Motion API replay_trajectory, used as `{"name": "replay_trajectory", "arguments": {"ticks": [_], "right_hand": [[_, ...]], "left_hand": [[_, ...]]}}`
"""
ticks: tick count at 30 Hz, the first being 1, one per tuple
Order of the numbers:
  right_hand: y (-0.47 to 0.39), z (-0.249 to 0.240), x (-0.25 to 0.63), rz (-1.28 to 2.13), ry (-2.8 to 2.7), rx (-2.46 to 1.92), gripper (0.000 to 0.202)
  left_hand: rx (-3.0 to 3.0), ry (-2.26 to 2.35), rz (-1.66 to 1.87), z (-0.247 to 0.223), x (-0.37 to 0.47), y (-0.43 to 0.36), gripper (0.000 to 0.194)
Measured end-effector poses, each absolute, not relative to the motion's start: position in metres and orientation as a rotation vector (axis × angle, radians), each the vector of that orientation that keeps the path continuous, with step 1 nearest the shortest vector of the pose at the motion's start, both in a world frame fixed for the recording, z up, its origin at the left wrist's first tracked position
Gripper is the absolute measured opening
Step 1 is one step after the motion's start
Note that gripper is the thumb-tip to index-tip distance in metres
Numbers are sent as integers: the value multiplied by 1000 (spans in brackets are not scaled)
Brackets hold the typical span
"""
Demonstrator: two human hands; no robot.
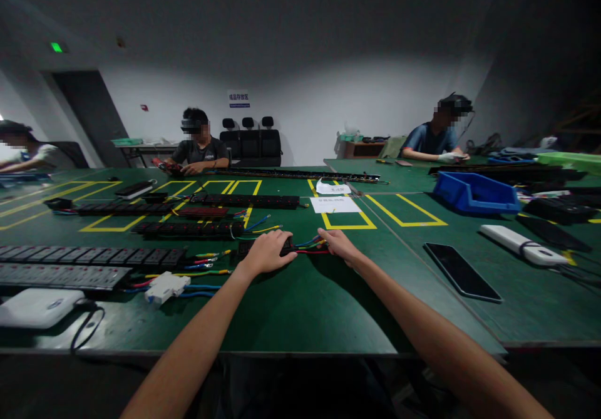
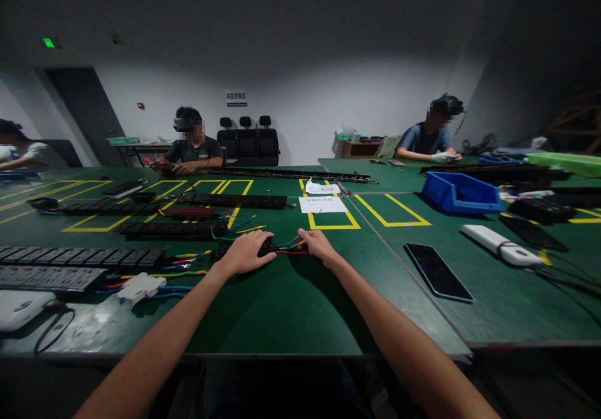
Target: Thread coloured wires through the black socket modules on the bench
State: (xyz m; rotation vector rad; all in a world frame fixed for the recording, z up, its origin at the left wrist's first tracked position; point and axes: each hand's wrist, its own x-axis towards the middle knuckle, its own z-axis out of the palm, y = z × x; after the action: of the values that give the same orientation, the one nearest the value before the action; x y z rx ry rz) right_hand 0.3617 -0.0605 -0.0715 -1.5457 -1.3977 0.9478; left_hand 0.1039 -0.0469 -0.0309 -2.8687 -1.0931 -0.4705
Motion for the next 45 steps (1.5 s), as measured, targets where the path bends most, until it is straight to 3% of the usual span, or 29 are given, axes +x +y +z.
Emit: {"name": "replay_trajectory", "arguments": {"ticks": [14,32,45], "right_hand": [[-69,-78,358,782,-1586,-1556,65],[-100,-41,336,312,-2041,-1783,38],[-103,-63,328,285,-2040,-1813,44]], "left_hand": [[-2887,-1193,-420,-33,99,-58,58],[-2967,-1234,-373,-30,90,-46,57],[-2940,-1359,-374,-26,92,-56,60]]}}
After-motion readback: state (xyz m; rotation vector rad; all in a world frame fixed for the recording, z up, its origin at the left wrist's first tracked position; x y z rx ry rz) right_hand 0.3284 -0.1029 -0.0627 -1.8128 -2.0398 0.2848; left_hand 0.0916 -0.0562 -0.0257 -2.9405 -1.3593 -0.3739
